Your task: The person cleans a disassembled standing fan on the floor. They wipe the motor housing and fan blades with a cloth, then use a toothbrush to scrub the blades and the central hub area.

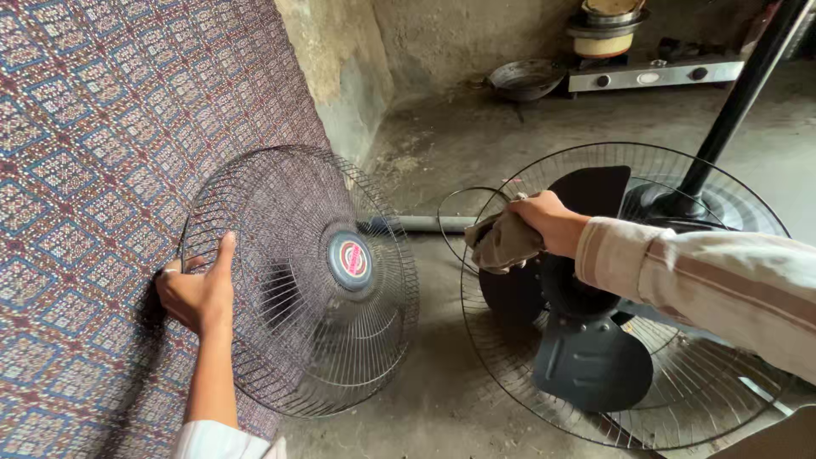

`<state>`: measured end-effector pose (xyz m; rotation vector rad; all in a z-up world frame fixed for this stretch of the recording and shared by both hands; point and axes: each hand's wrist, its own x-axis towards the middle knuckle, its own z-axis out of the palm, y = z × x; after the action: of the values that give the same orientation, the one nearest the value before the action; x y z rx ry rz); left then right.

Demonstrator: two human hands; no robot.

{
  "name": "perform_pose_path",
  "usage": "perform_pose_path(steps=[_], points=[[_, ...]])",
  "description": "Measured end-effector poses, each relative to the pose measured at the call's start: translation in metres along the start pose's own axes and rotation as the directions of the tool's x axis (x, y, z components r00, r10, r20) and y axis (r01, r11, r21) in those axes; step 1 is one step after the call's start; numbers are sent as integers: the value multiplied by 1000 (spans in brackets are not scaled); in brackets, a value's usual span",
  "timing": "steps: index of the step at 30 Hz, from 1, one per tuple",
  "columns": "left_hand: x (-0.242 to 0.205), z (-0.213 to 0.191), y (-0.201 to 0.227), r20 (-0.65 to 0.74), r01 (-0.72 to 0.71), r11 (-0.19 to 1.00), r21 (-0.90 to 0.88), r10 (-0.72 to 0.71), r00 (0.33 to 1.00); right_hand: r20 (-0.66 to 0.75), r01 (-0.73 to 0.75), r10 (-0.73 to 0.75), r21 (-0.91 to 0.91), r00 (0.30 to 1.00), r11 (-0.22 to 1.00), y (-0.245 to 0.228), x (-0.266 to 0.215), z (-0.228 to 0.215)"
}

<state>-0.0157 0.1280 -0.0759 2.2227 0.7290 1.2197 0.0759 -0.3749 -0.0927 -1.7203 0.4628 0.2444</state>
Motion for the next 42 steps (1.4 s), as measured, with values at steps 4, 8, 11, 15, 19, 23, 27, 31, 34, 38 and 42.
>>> perform_pose_path(steps=[4,8,11,15,19,23,27,31,34,38,42], points=[[0,18,-22,6,-21,999,28,21,1000,-52,-10,8,-46,999,999,3,2,-10],[-2,18,-23,-58,-101,989,110,108,992,-71,16,-19,-43,997,999,2,7,-18],[-7,12,-15,-80,-128,973,194,146,986,-102,49,-53,-42,993,998,-1,11,-32],[-15,3,-1,-57,-235,936,262,258,965,-157,106,-107,-11,982,994,-6,20,-64],[-24,12,10,-49,-395,849,350,437,898,-300,85,-51,100,953,991,-10,38,-105],[-30,36,27,5,-489,800,349,520,854,-397,125,-33,207,917,970,-17,58,-156],[-42,55,43,76,-560,728,396,582,810,-489,400,-527,-345,695,849,-15,73,-205],[-62,58,76,153,-660,642,390,661,734,-333,460,-698,-564,634,686,-2,73,-245],[-87,55,121,221,-754,613,237,722,656,-321,403,-612,-524,723,750,7,60,-271],[-138,45,193,447,-751,645,-137,717,535,-374,336,-484,-396,791,855,3,33,-289],[-207,49,267,416,-504,587,-634,808,419,-269,306,-280,60,922,950,-11,7,-275]])
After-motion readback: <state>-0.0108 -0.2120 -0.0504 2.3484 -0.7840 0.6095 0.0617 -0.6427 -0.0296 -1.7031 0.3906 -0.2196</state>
